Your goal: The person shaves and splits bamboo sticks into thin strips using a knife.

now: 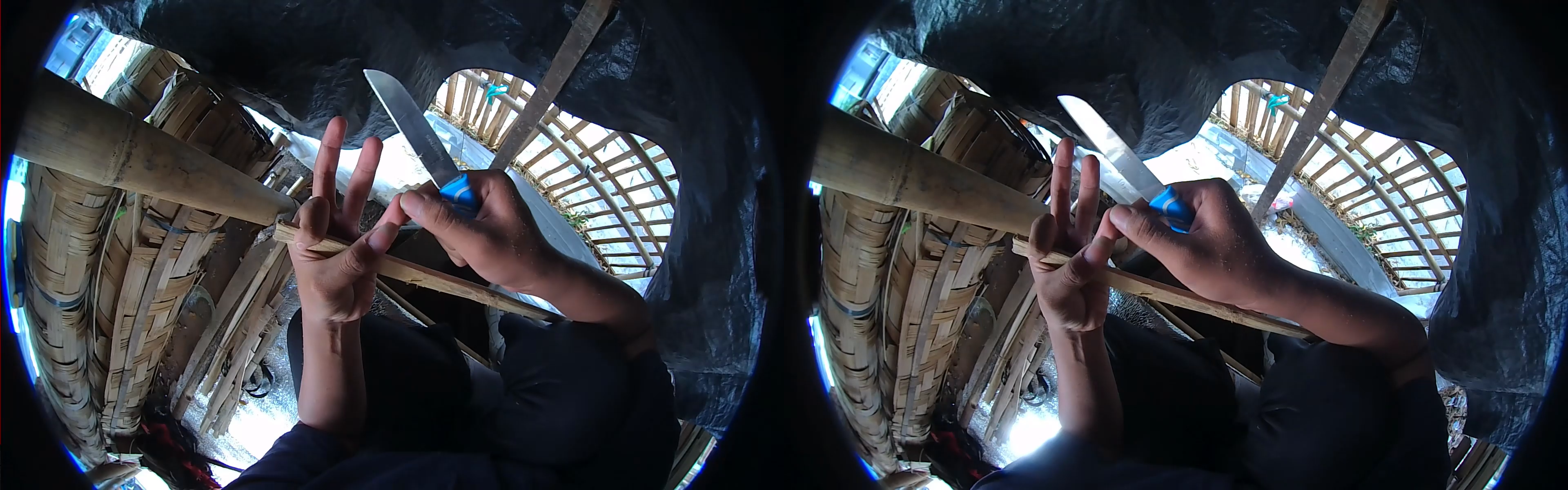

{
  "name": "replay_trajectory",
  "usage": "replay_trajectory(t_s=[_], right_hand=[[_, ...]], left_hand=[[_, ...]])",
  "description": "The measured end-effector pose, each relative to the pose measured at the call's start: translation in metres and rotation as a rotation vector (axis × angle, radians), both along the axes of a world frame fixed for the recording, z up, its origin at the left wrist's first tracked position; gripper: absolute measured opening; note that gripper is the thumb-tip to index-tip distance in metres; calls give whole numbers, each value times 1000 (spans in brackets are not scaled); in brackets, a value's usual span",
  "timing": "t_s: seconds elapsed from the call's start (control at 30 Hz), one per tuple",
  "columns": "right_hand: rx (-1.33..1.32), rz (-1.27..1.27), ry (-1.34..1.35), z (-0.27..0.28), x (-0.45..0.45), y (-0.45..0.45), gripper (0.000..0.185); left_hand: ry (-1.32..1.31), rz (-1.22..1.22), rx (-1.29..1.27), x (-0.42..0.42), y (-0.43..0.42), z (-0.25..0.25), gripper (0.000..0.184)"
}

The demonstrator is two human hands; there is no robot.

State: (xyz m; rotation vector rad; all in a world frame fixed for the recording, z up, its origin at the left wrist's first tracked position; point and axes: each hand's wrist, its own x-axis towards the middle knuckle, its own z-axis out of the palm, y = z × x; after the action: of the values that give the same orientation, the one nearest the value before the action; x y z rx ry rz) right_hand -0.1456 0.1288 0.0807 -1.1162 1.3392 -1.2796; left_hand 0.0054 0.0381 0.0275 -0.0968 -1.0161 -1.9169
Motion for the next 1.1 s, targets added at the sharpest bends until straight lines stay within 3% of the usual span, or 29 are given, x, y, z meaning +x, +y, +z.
replay_trajectory(t_s=[0.23, 0.33, 0.4, 0.47, 0.57, 0.63, 0.7, 0.77, 1.1], right_hand=[[-3, -75, 24, -5, 0, -1, 31], [11, -85, 48, -5, -1, 0, 30], [23, -94, 68, -7, -1, -1, 30], [-182, -117, 96, -15, 2, -4, 25], [-31, 18, 158, -5, -3, 0, 30], [-88, 1, 219, -7, -1, 0, 29], [-147, -16, 279, -11, 1, -2, 29], [-206, -47, 134, -16, 2, -4, 26], [-103, -31, 145, 1, 1, 2, 22]], left_hand=[[61, -71, 3, 1, 0, 3, 60], [53, -38, 124, -1, 5, 9, 52], [49, -37, 59, -1, 3, 7, 41], [18, -2, 33, -3, 4, 10, 38], [-30, 50, -78, -5, 3, 10, 34], [-50, 65, -163, -6, 4, 8, 34], [-19, 65, -140, -7, 6, 7, 33], [-10, 46, -91, -6, 4, 9, 33], [93, -39, 80, -2, 0, 10, 35]])
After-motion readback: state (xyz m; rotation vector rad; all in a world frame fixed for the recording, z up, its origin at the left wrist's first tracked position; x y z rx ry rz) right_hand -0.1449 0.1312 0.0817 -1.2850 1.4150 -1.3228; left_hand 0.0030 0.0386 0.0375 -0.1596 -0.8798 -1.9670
